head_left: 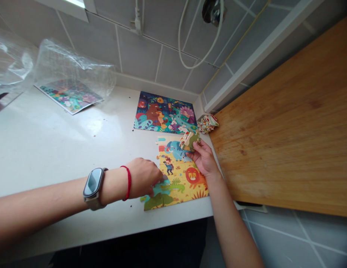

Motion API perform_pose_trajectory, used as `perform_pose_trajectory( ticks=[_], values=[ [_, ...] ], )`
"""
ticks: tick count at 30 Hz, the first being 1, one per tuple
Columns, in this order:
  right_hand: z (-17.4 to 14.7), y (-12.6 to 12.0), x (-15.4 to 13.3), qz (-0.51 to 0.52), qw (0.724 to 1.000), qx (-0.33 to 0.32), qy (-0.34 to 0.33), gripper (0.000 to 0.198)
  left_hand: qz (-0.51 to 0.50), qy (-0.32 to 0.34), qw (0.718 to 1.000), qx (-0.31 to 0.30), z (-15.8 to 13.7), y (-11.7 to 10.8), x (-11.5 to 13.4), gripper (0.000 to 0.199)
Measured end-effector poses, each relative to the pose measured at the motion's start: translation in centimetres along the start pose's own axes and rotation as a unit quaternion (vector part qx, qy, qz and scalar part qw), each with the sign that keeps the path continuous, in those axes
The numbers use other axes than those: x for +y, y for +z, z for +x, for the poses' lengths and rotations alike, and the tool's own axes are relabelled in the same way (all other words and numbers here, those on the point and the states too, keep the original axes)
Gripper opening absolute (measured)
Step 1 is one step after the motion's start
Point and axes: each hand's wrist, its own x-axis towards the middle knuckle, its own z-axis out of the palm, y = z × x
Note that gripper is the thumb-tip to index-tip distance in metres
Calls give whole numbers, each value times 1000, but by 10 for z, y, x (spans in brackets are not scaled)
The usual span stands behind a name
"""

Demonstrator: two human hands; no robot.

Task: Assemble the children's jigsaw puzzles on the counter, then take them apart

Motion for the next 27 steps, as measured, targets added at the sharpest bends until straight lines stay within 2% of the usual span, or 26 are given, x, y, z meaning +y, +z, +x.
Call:
perform_pose_trajectory(
  ticks=[10, 15, 27],
  values=[
    [-1, 1, 0, 0, 1000, 2, 0, 38, 21, 36, 999, 5, 1, 4, 2, 22],
    [-1, 1, 0, -3, 1000, 0, -3, 37, 6, 5, 1000, -9, 0, 4, 4, 22],
    [-2, 1, -1, -13, 1000, -5, -7, 36, -9, -9, 1000, -4, 3, 2, 0, 18]
  ],
)
